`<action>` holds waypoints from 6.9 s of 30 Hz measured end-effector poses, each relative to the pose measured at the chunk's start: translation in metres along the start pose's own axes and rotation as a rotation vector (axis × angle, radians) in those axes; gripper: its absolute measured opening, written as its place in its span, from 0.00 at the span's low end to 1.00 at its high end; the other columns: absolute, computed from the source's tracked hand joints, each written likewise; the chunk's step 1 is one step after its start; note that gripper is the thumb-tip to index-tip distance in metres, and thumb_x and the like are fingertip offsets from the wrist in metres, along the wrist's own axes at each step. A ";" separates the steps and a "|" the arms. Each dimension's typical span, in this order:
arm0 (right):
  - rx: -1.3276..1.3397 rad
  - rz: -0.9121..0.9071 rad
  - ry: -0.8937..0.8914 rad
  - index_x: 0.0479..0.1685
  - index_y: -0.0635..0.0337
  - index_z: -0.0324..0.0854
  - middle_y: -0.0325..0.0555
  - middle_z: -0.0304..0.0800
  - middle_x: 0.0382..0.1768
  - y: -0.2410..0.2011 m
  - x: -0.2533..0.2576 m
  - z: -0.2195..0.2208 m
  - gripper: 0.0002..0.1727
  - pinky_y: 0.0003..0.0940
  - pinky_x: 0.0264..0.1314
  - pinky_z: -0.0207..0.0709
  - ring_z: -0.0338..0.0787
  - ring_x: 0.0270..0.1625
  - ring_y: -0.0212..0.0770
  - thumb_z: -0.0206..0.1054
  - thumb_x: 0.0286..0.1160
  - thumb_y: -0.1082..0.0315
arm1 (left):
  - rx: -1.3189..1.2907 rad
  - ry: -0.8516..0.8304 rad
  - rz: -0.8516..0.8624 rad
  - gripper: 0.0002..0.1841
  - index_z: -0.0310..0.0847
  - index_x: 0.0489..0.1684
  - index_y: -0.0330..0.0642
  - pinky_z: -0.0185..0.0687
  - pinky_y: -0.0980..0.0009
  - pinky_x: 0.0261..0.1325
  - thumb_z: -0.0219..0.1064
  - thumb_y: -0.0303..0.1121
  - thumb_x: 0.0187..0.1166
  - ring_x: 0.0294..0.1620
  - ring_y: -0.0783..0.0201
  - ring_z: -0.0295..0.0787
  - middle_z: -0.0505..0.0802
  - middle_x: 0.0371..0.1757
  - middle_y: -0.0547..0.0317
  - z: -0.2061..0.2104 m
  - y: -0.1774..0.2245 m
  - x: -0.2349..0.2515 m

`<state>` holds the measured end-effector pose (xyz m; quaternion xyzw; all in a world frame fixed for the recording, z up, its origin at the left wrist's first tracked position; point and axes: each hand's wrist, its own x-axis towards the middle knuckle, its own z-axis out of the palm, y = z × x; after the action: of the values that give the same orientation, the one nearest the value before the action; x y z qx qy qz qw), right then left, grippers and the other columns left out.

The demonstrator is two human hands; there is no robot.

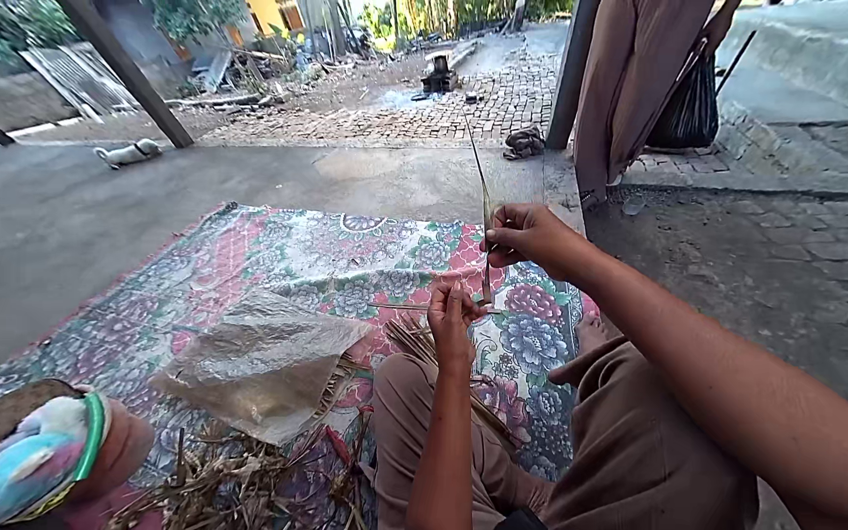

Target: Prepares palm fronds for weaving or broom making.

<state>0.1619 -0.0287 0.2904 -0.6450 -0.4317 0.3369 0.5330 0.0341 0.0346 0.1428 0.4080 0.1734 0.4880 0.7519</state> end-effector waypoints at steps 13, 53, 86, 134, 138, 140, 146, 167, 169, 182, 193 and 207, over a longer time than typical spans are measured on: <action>-0.095 0.038 -0.179 0.50 0.63 0.75 0.48 0.92 0.32 0.006 -0.023 -0.021 0.04 0.29 0.33 0.88 0.92 0.27 0.37 0.57 0.90 0.71 | -0.326 -0.096 -0.321 0.25 0.76 0.69 0.47 0.88 0.57 0.59 0.35 0.47 0.95 0.53 0.55 0.93 0.93 0.56 0.53 -0.005 -0.019 0.011; -0.488 0.009 -0.466 0.60 0.69 0.82 0.52 0.91 0.40 0.029 -0.023 -0.001 0.15 0.35 0.47 0.86 0.91 0.36 0.38 0.55 0.92 0.68 | -0.044 -0.061 0.005 0.21 0.87 0.60 0.42 0.76 0.81 0.21 0.47 0.41 0.94 0.20 0.74 0.78 0.91 0.41 0.57 -0.015 0.028 -0.004; -0.341 0.124 -0.392 0.43 0.71 0.82 0.47 0.86 0.28 0.029 -0.011 0.000 0.05 0.27 0.31 0.78 0.83 0.25 0.33 0.63 0.83 0.77 | -0.097 -0.083 -0.089 0.15 0.87 0.56 0.44 0.72 0.82 0.18 0.55 0.39 0.91 0.15 0.75 0.74 0.89 0.30 0.60 -0.015 0.005 0.008; -0.928 -0.086 -0.263 0.54 0.74 0.81 0.67 0.87 0.50 0.044 0.011 0.005 0.21 0.59 0.65 0.72 0.86 0.58 0.61 0.47 0.94 0.65 | -0.148 0.012 -0.039 0.37 0.78 0.33 0.45 0.59 0.83 0.08 0.22 0.55 0.93 0.04 0.78 0.62 0.74 0.08 0.72 -0.054 -0.020 0.018; -1.069 0.003 -0.068 0.54 0.73 0.81 0.69 0.87 0.53 0.064 0.017 -0.048 0.21 0.66 0.68 0.71 0.85 0.63 0.66 0.46 0.93 0.63 | -0.139 0.197 0.008 0.36 0.71 0.24 0.51 0.55 0.81 0.07 0.21 0.58 0.92 0.02 0.78 0.57 0.67 0.05 0.75 -0.095 -0.026 0.039; -1.081 0.120 -0.032 0.55 0.73 0.81 0.70 0.86 0.56 0.081 0.017 -0.073 0.22 0.66 0.70 0.71 0.84 0.66 0.66 0.46 0.93 0.63 | -0.218 0.290 0.032 0.35 0.69 0.25 0.52 0.55 0.81 0.08 0.20 0.60 0.91 0.03 0.77 0.57 0.67 0.05 0.75 -0.122 -0.024 0.048; -0.937 0.363 -0.018 0.53 0.73 0.79 0.64 0.83 0.46 0.112 -0.005 -0.107 0.21 0.55 0.50 0.79 0.87 0.44 0.56 0.46 0.95 0.63 | -0.326 0.400 0.049 0.34 0.70 0.28 0.54 0.56 0.82 0.08 0.22 0.59 0.92 0.03 0.78 0.60 0.70 0.07 0.76 -0.137 -0.013 0.047; -0.898 -0.269 -0.284 0.41 0.61 0.90 0.48 0.91 0.36 0.036 -0.050 -0.014 0.07 0.55 0.43 0.85 0.90 0.36 0.47 0.78 0.71 0.68 | -0.168 -0.219 -0.197 0.25 0.57 0.86 0.72 0.86 0.65 0.57 0.31 0.56 0.93 0.57 0.65 0.90 0.89 0.64 0.62 0.034 -0.014 -0.022; -1.020 -0.300 -0.241 0.40 0.59 0.88 0.49 0.90 0.38 0.041 -0.049 -0.001 0.10 0.59 0.39 0.83 0.90 0.36 0.51 0.81 0.65 0.67 | -0.189 -0.213 -0.204 0.25 0.55 0.87 0.75 0.85 0.65 0.60 0.32 0.57 0.93 0.59 0.66 0.88 0.88 0.64 0.64 0.038 -0.014 -0.024; -0.316 0.367 -0.339 0.45 0.71 0.81 0.51 0.91 0.29 0.054 -0.028 -0.022 0.10 0.29 0.28 0.84 0.88 0.22 0.38 0.58 0.89 0.72 | -0.157 -0.120 -0.237 0.13 0.86 0.58 0.38 0.90 0.65 0.50 0.54 0.29 0.90 0.43 0.61 0.93 0.94 0.48 0.51 0.003 -0.010 -0.015; -0.407 0.427 -0.549 0.47 0.67 0.80 0.48 0.94 0.31 0.068 -0.027 -0.037 0.05 0.24 0.31 0.81 0.91 0.26 0.34 0.61 0.87 0.74 | 0.051 -0.047 -0.139 0.15 0.88 0.54 0.34 0.87 0.75 0.33 0.54 0.30 0.91 0.30 0.68 0.90 0.94 0.40 0.52 -0.014 -0.007 -0.005; -0.344 0.367 -0.416 0.49 0.70 0.80 0.53 0.95 0.35 0.049 -0.029 0.003 0.10 0.29 0.33 0.86 0.93 0.27 0.39 0.59 0.90 0.70 | 0.087 -0.141 -0.098 0.08 0.84 0.47 0.32 0.92 0.70 0.38 0.58 0.22 0.86 0.29 0.65 0.92 0.94 0.33 0.52 -0.019 0.009 -0.015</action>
<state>0.1568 -0.0571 0.2408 -0.7101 -0.4585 0.4739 0.2470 0.0096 0.0312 0.1361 0.4646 0.1607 0.4126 0.7669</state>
